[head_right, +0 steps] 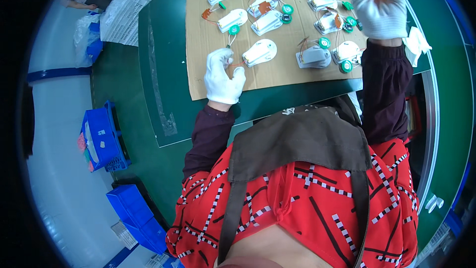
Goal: Applying glue from a squeeze bottle onto small white plastic components arranged on a template board.
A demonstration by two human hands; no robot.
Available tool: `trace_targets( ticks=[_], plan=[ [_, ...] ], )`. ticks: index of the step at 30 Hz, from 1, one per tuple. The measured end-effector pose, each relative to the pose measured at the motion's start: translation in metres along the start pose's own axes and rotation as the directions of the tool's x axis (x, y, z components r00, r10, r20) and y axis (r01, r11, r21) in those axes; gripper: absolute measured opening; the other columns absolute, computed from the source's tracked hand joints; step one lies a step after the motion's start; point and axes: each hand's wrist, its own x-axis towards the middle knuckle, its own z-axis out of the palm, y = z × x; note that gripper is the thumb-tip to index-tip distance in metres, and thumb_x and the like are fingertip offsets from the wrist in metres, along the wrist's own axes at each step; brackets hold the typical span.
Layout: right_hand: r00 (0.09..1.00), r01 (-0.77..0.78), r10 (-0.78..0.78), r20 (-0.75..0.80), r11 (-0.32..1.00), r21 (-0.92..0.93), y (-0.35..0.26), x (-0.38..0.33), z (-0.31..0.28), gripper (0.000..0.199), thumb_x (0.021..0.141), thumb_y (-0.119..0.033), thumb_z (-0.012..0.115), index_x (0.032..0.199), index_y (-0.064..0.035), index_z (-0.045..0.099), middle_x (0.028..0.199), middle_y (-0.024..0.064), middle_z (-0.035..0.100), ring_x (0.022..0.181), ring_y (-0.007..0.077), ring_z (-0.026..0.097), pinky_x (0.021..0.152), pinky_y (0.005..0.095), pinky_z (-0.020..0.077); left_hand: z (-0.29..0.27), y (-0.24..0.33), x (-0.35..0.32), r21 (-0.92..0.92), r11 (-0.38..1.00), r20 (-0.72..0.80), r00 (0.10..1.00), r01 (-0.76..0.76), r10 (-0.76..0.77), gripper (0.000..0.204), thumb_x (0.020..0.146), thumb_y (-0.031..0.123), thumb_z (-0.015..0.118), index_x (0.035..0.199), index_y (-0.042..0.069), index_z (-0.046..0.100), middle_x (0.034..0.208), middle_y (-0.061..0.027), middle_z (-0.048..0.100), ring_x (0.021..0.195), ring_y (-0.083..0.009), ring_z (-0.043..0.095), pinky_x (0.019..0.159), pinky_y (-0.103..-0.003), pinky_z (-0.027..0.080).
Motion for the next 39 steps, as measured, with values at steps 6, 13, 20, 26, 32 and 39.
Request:
trace_targets(
  ticks=[6, 13, 20, 26, 32, 39],
  plan=[
    [0.799, -0.597, 0.592, 0.101, 0.763, 0.249, 0.098, -0.013, 0.011, 0.047, 0.081, -0.027, 0.061, 0.116, -0.0012, 0.041, 0.114, 0.0150, 0.048, 0.105, 0.0283, 0.051, 0.093, 0.0391, 0.0436, -0.023, 0.015, 0.011, 0.195, 0.979, -0.345, 0.930, -0.060, 0.126, 0.030, 0.063, 0.003, 0.060, 0.092, 0.001, 0.051, 0.095, -0.0153, 0.050, 0.087, -0.0312, 0.051, 0.077, -0.038, 0.042],
    [0.715, -0.693, 0.697, -0.055, 0.717, 0.075, 0.158, -0.054, 0.010, 0.023, 0.080, -0.024, 0.061, 0.099, -0.0139, 0.051, 0.090, 0.0000, 0.057, 0.087, 0.0135, 0.055, 0.074, 0.0404, 0.0468, -0.049, 0.003, -0.049, 0.044, 0.872, -0.577, 0.725, 0.487, -0.376, 0.016, 0.072, -0.001, 0.054, 0.087, 0.000, 0.061, 0.083, -0.0105, 0.055, 0.076, -0.0196, 0.055, 0.072, -0.030, 0.044],
    [0.841, -0.494, 0.496, -0.216, 0.867, 0.066, 0.027, -0.003, 0.001, 0.032, 0.080, -0.023, 0.063, 0.108, -0.0160, 0.050, 0.096, -0.0003, 0.058, 0.090, 0.0136, 0.056, 0.073, 0.0385, 0.0457, -0.069, -0.008, -0.092, -0.131, 0.782, -0.680, 0.518, 0.609, -0.518, 0.022, 0.078, 0.005, 0.054, 0.097, -0.003, 0.059, 0.084, -0.0059, 0.058, 0.071, -0.0145, 0.052, 0.065, -0.024, 0.043],
    [0.946, -0.271, 0.118, -0.301, 0.797, -0.539, -0.208, 0.025, -0.086, 0.045, 0.080, -0.031, 0.062, 0.114, -0.0060, 0.045, 0.106, 0.0086, 0.055, 0.098, 0.0198, 0.055, 0.087, 0.0377, 0.0448, -0.038, -0.008, -0.042, -0.111, 0.884, -0.608, 0.673, 0.454, -0.422, 0.022, 0.079, 0.004, 0.052, 0.099, -0.003, 0.058, 0.084, -0.0052, 0.057, 0.068, -0.0135, 0.049, 0.063, -0.024, 0.041],
    [0.779, -0.623, -0.194, -0.596, -0.143, -0.769, -0.359, 0.008, -0.130, 0.057, 0.066, -0.038, 0.073, 0.106, -0.0035, 0.054, 0.092, 0.0098, 0.061, 0.080, 0.0192, 0.061, 0.061, 0.0295, 0.0508, -0.004, 0.009, 0.003, -0.078, 0.866, -0.514, 0.724, 0.494, -0.460, 0.023, 0.080, 0.006, 0.051, 0.101, -0.003, 0.057, 0.092, -0.0109, 0.059, 0.075, -0.0180, 0.053, 0.068, -0.028, 0.043],
    [0.835, -0.548, -0.295, -0.464, -0.512, -0.661, -0.373, 0.045, -0.209, 0.053, 0.065, -0.040, 0.071, 0.100, -0.0019, 0.060, 0.088, 0.0118, 0.062, 0.077, 0.0207, 0.061, 0.069, 0.0292, 0.0469, 0.011, 0.022, 0.041, -0.315, 0.584, -0.184, 0.555, 0.748, -0.811, 0.027, 0.085, 0.012, 0.047, 0.107, -0.003, 0.052, 0.088, -0.0110, 0.058, 0.067, -0.0148, 0.053, 0.056, -0.024, 0.042]
  ],
)
